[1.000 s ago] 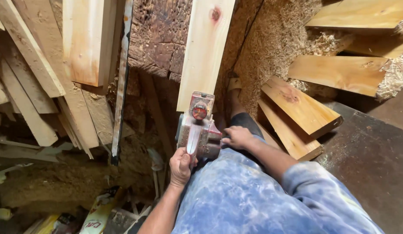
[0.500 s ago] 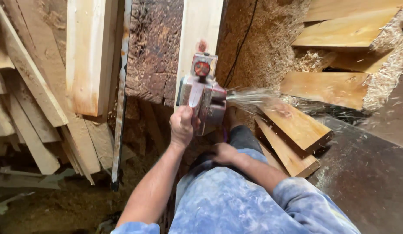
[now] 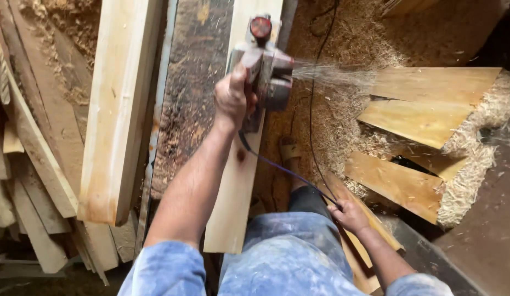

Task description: Planing a wooden board using an electric hand planer to smooth its surface and edges

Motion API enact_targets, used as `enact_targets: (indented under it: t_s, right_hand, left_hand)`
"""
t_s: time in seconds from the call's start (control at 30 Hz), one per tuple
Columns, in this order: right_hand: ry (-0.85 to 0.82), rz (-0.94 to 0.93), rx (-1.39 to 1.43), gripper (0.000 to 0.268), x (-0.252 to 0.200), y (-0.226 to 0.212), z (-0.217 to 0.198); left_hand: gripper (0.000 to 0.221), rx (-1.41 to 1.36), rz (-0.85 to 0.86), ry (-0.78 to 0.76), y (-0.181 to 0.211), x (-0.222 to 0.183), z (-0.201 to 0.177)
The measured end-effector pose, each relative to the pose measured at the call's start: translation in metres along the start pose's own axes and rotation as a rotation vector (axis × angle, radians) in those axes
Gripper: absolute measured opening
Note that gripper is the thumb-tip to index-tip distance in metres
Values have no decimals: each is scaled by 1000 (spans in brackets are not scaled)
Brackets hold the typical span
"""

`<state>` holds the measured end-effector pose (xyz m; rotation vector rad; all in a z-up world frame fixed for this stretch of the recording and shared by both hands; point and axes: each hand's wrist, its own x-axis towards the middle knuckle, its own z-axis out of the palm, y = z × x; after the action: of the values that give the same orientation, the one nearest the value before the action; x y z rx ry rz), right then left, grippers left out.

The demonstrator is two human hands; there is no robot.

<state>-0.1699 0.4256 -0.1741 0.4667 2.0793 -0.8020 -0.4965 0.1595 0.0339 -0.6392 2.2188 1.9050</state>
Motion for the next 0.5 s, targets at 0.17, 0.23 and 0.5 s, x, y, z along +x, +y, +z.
enact_targets:
  t_s: [0.17, 0.23, 0.5]
  right_hand:
    - [139, -163, 304, 19, -6, -54, -25]
    - [166, -204, 371, 14, -6, -67, -29]
    - [443, 26, 408, 22, 14, -22, -60]
  left_hand:
    - [56, 207, 115, -49, 44, 112, 54]
    - [52, 135, 116, -23, -10, 190, 76]
    - [42, -99, 65, -37, -19, 148, 54]
